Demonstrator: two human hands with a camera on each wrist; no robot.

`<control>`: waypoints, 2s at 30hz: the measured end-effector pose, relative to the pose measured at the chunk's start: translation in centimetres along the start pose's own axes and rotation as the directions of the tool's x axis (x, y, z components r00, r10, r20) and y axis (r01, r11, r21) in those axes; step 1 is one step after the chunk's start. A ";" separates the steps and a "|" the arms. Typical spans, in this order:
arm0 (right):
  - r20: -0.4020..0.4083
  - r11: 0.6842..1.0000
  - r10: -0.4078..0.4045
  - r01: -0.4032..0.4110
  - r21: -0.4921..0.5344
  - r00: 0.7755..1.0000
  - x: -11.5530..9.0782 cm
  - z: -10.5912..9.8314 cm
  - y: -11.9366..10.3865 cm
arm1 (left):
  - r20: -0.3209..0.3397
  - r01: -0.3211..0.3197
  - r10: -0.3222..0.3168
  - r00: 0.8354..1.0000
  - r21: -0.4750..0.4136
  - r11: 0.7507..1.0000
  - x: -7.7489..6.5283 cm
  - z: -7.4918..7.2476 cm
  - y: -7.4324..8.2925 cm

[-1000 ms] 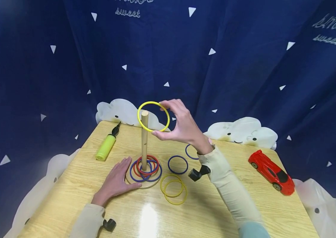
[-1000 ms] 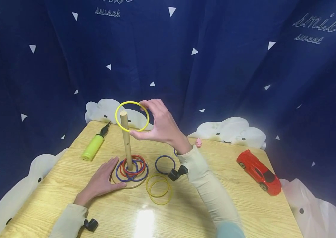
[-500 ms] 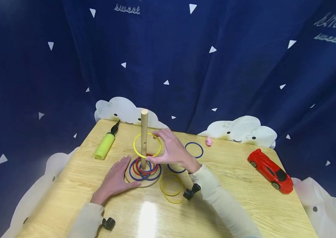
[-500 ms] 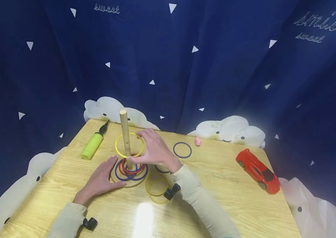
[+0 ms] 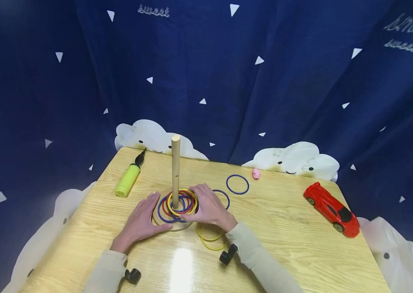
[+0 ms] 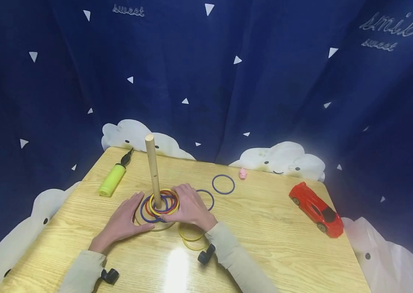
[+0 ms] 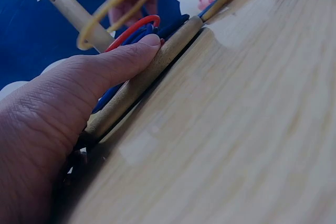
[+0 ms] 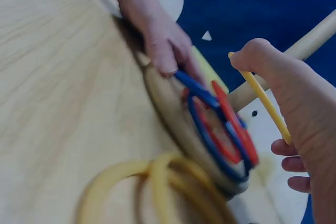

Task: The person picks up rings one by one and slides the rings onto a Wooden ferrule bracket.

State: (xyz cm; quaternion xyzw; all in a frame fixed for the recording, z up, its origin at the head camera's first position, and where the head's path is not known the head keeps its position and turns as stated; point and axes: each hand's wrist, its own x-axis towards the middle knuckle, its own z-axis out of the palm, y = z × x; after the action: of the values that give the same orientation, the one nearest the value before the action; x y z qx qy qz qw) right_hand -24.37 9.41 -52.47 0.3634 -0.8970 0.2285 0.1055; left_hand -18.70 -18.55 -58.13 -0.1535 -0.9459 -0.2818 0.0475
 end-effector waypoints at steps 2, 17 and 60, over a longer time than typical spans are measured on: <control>-0.005 1.000 0.000 0.000 -0.006 1.000 -0.5 0.4 0.3 | -0.005 -0.002 0.002 1.000 0.003 1.000 0.0 0.0 0.0; -0.135 0.986 0.164 -0.161 0.032 0.977 -9.4 1.1 1.4 | 0.006 0.007 -0.007 1.000 -0.007 1.000 0.1 -0.1 0.0; -0.102 0.954 0.298 -0.297 0.027 0.949 -11.8 0.4 1.4 | 0.011 0.018 -0.017 1.000 -0.009 1.000 -0.2 0.0 -0.1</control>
State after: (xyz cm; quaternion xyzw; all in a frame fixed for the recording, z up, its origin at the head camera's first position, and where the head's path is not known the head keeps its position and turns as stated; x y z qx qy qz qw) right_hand -16.88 17.24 -57.48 0.2119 -0.9334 0.2658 0.1149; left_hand -18.55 -18.69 -58.18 -0.1469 -0.9462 -0.2856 0.0394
